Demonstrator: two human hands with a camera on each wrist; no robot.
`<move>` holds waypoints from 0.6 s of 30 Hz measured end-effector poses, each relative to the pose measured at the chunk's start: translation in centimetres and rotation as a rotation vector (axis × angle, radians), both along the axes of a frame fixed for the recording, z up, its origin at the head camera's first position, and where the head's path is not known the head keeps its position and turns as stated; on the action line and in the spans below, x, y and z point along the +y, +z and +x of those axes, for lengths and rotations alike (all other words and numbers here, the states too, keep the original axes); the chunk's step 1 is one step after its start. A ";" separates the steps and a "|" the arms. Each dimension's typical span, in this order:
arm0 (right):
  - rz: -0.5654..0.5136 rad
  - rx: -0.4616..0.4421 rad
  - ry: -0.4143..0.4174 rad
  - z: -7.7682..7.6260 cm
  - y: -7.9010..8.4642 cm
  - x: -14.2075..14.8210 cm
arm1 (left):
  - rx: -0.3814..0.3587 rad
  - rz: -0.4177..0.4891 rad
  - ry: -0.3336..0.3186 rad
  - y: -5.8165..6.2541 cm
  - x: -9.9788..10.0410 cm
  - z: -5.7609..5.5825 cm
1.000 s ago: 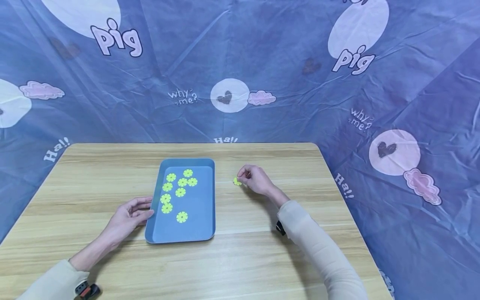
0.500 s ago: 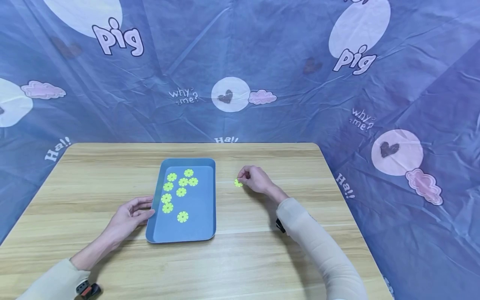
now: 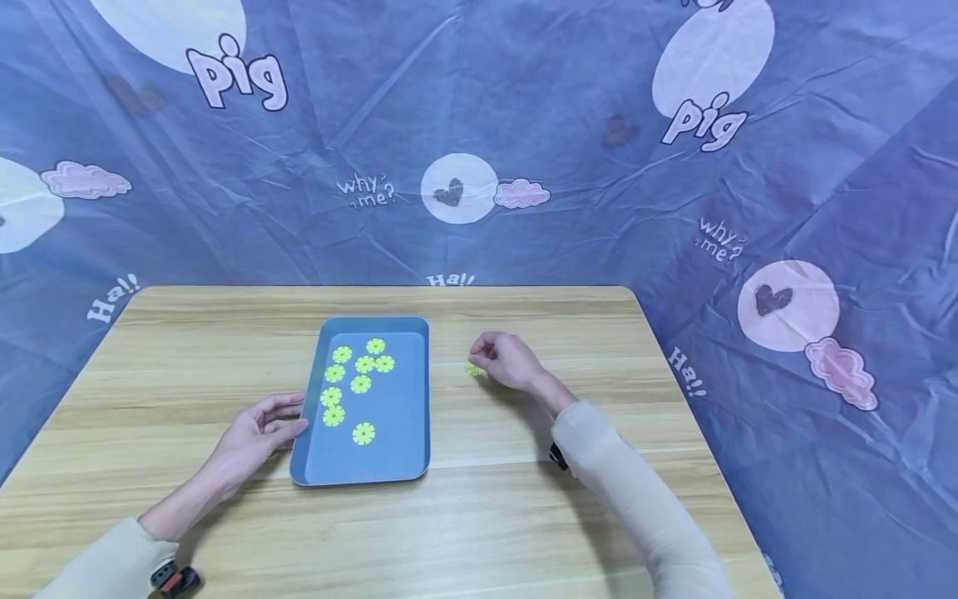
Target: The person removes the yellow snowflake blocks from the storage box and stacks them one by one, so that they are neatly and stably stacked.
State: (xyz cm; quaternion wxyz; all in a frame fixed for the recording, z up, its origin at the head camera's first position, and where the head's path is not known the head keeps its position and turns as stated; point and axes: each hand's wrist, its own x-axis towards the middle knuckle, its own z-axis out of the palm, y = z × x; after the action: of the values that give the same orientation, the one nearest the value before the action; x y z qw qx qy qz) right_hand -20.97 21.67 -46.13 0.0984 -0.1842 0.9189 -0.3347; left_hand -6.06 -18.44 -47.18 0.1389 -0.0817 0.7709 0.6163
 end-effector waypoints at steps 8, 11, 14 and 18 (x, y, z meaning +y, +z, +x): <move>-0.044 0.082 0.065 2.1 1.4 -2.2 | -0.006 -0.009 -0.008 0.0 -0.1 0.0; -0.038 0.122 0.094 3.0 2.0 -3.2 | -0.009 -0.008 -0.008 0.1 -0.1 0.0; -0.029 0.158 0.125 3.9 2.5 -4.3 | -0.008 -0.006 -0.008 0.2 -0.1 0.0; -0.031 0.182 0.172 5.2 3.0 -5.7 | -0.005 -0.005 -0.010 0.3 -0.1 0.0</move>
State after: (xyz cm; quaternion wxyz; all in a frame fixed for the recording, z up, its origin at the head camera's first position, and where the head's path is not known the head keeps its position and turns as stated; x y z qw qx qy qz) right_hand -15.75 15.94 -43.14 0.0400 -0.2937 0.8995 -0.3210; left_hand -6.05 -18.55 -46.87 0.1438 -0.0799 0.7725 0.6133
